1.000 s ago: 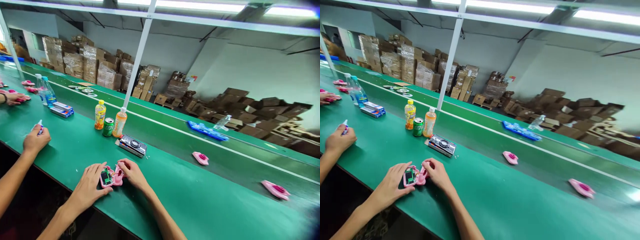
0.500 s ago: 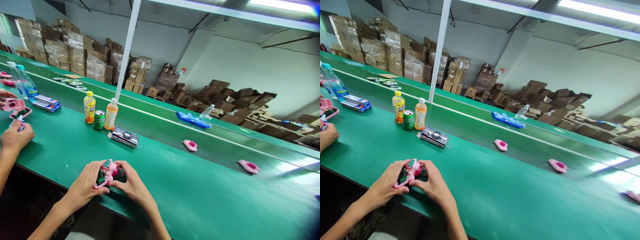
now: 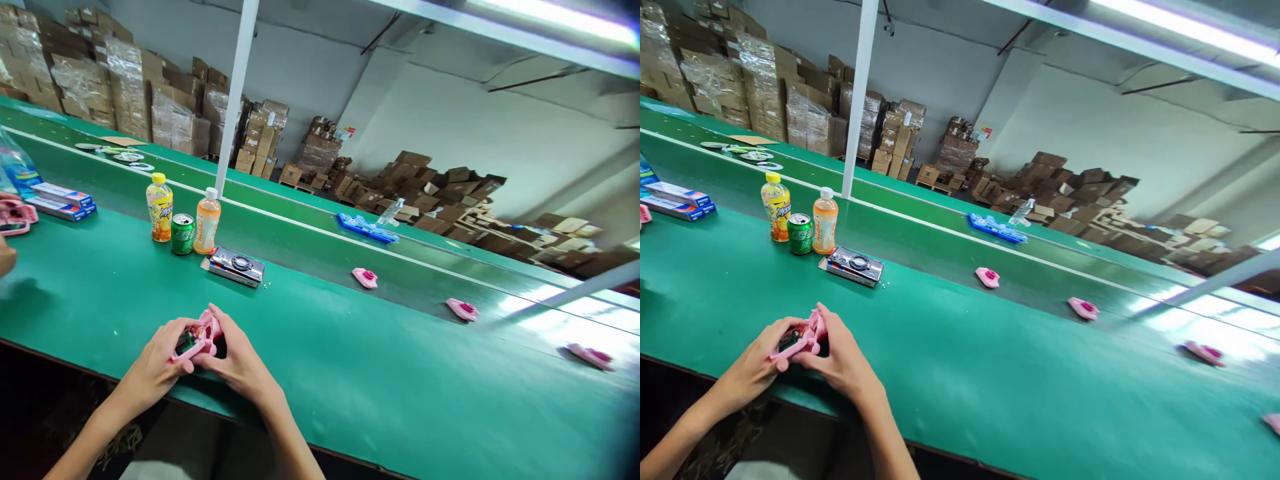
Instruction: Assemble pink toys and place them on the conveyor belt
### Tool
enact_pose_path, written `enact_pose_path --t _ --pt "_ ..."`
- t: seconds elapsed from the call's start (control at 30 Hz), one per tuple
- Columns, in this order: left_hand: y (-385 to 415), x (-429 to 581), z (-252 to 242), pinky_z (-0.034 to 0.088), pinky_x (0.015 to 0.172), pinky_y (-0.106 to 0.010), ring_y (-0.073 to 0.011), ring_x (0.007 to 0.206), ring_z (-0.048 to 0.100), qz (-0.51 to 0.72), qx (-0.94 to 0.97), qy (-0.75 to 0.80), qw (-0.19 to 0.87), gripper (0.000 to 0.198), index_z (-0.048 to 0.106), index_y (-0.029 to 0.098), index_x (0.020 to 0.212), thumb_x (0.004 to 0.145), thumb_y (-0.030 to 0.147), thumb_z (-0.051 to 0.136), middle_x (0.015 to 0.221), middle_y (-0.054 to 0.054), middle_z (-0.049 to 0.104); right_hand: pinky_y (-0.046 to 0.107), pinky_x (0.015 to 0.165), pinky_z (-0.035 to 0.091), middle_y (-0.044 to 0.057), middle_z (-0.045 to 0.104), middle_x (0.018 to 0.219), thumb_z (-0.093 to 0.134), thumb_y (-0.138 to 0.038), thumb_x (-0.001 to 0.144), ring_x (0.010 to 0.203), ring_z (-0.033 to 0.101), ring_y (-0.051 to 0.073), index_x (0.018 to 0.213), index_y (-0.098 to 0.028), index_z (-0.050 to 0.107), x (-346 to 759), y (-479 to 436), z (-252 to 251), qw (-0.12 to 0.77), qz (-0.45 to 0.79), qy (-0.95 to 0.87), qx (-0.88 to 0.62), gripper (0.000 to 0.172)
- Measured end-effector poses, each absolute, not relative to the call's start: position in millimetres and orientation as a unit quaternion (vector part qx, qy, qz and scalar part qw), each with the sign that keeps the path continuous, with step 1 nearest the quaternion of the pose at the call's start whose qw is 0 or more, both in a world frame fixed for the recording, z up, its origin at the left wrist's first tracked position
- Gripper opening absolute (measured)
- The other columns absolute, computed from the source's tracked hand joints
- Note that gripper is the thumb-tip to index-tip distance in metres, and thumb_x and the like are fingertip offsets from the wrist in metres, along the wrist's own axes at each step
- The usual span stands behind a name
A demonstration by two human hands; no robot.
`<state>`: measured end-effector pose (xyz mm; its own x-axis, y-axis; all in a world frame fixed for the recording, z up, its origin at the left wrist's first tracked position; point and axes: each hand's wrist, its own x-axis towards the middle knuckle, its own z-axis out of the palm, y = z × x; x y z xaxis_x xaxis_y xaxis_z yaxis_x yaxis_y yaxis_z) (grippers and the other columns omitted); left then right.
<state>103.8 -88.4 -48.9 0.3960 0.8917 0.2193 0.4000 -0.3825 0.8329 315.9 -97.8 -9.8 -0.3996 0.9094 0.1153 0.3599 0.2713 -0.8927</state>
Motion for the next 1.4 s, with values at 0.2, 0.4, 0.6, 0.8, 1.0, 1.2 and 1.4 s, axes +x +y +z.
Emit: enact_pose_path --t 0.2,0.4,0.6,0.8,1.0,1.2,1.4 --pt "-79 96 -33 0.052 0.091 -0.034 -0.0291 0.104 0.066 0.313 0.743 0.381 0.453 0.075 0.063 0.023 0.117 0.083 0.087 0.043 0.116 -0.009 0.070 0.036 0.098 0.051 0.007 0.068 0.120 0.091 -0.039 0.072 0.105 0.065 0.021 0.139 -0.018 0.054 325 -83 15 0.336 0.403 -0.734 -0.430 0.080" --pt "-94 108 -26 0.053 0.089 -0.037 -0.0289 0.104 0.065 0.300 0.792 0.445 0.290 0.049 0.067 0.025 0.116 0.083 0.061 0.070 0.119 -0.010 0.069 0.036 0.106 0.046 0.007 0.065 0.132 0.089 -0.026 0.077 0.119 0.060 0.021 0.137 -0.023 0.057 337 -81 38 0.258 0.358 -0.808 -0.391 0.068" --pt "-108 118 -20 0.054 0.085 -0.035 -0.0272 0.100 0.067 0.330 0.716 0.490 0.372 0.050 0.066 0.025 0.119 0.087 0.063 0.062 0.113 -0.007 0.072 0.036 0.106 0.047 0.008 0.062 0.134 0.087 -0.022 0.079 0.120 0.060 0.021 0.139 -0.022 0.054 345 -97 35 0.246 0.380 -0.801 -0.392 0.068" --pt "-88 120 -3 0.042 0.047 -0.026 -0.0148 0.050 0.052 0.357 0.598 0.377 0.611 0.087 0.067 0.017 0.086 0.073 0.098 0.038 0.062 -0.002 0.061 0.036 0.102 0.050 0.006 0.064 0.133 0.085 -0.033 0.079 0.116 0.063 0.020 0.137 -0.025 0.055 349 -101 41 0.330 0.450 -0.724 -0.405 0.065" --pt "-97 136 -4 0.054 0.076 -0.027 -0.0215 0.097 0.067 0.460 0.493 0.369 0.640 0.063 0.060 0.022 0.115 0.069 0.053 0.089 0.110 -0.006 0.069 0.032 0.094 0.054 0.005 0.067 0.121 0.093 -0.045 0.067 0.107 0.066 0.019 0.128 -0.023 0.058 339 -102 46 0.423 0.485 -0.665 -0.380 0.073" --pt "-105 144 -3 0.050 0.071 -0.023 -0.0153 0.085 0.065 0.451 0.499 0.337 0.659 0.053 0.055 0.021 0.114 0.076 0.041 0.085 0.105 -0.004 0.069 0.037 0.103 0.050 0.008 0.063 0.133 0.080 -0.030 0.084 0.116 0.061 0.021 0.142 -0.025 0.055 345 -107 56 0.336 0.359 -0.780 -0.387 0.063" --pt "-99 131 -11 0.054 0.085 -0.030 -0.0199 0.098 0.066 0.399 0.694 0.365 0.475 0.033 0.056 0.022 0.121 0.088 0.021 0.062 0.112 -0.006 0.067 0.038 0.109 0.048 0.008 0.059 0.136 0.073 -0.024 0.090 0.119 0.060 0.020 0.151 -0.028 0.048 356 -106 69 0.298 0.296 -0.823 -0.383 0.066"
